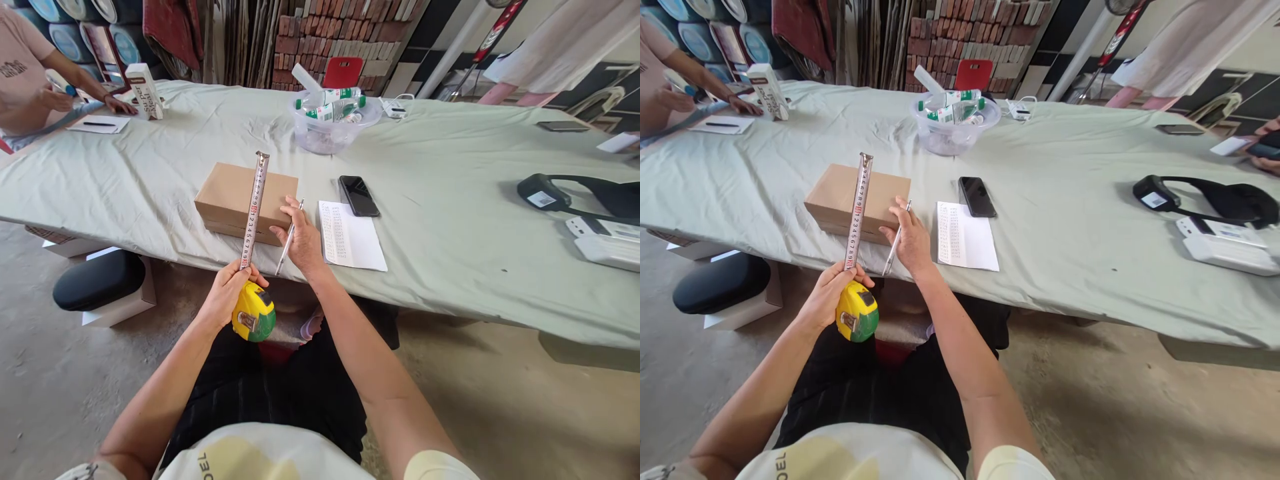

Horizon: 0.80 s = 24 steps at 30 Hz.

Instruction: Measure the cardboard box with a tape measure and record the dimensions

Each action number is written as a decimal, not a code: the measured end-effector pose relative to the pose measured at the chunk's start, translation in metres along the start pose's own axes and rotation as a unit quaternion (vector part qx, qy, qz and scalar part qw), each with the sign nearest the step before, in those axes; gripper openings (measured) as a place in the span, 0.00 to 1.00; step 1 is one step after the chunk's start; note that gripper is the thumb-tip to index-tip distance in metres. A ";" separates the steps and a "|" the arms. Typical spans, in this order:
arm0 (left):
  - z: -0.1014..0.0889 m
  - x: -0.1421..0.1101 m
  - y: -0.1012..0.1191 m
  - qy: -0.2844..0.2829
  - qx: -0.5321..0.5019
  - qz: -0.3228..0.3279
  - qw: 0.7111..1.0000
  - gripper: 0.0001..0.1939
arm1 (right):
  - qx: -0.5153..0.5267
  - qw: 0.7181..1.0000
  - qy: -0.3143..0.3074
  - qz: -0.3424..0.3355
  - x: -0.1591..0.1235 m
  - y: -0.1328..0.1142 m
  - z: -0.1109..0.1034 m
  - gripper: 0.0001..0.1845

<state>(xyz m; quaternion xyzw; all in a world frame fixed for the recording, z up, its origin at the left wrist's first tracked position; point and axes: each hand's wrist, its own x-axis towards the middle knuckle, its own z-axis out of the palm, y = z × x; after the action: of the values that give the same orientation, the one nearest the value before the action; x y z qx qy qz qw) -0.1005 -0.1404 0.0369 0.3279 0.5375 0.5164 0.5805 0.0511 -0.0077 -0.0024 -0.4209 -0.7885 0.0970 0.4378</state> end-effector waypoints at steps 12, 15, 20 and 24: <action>-0.031 -0.007 -0.003 0.003 0.045 -0.004 0.999 0.14 | 0.019 0.994 -0.081 0.075 0.080 0.014 -0.045 0.19; -0.029 -0.004 -0.003 0.001 0.038 -0.005 0.999 0.14 | 0.023 0.991 -0.105 0.085 0.100 0.016 -0.052 0.19; -0.015 0.010 -0.006 -0.004 0.013 -0.001 1.000 0.14 | 0.046 0.988 -0.117 0.090 0.113 0.021 -0.050 0.19; -0.004 0.022 -0.005 -0.009 -0.011 0.007 1.000 0.13 | 0.042 0.986 -0.127 0.099 0.112 0.019 -0.051 0.19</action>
<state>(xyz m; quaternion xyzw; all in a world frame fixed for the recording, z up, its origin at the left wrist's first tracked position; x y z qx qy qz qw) -0.1060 -0.1209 0.0253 0.3298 0.5241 0.5235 0.5853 0.0725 0.0771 0.0859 -0.4625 -0.7874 0.2257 0.3392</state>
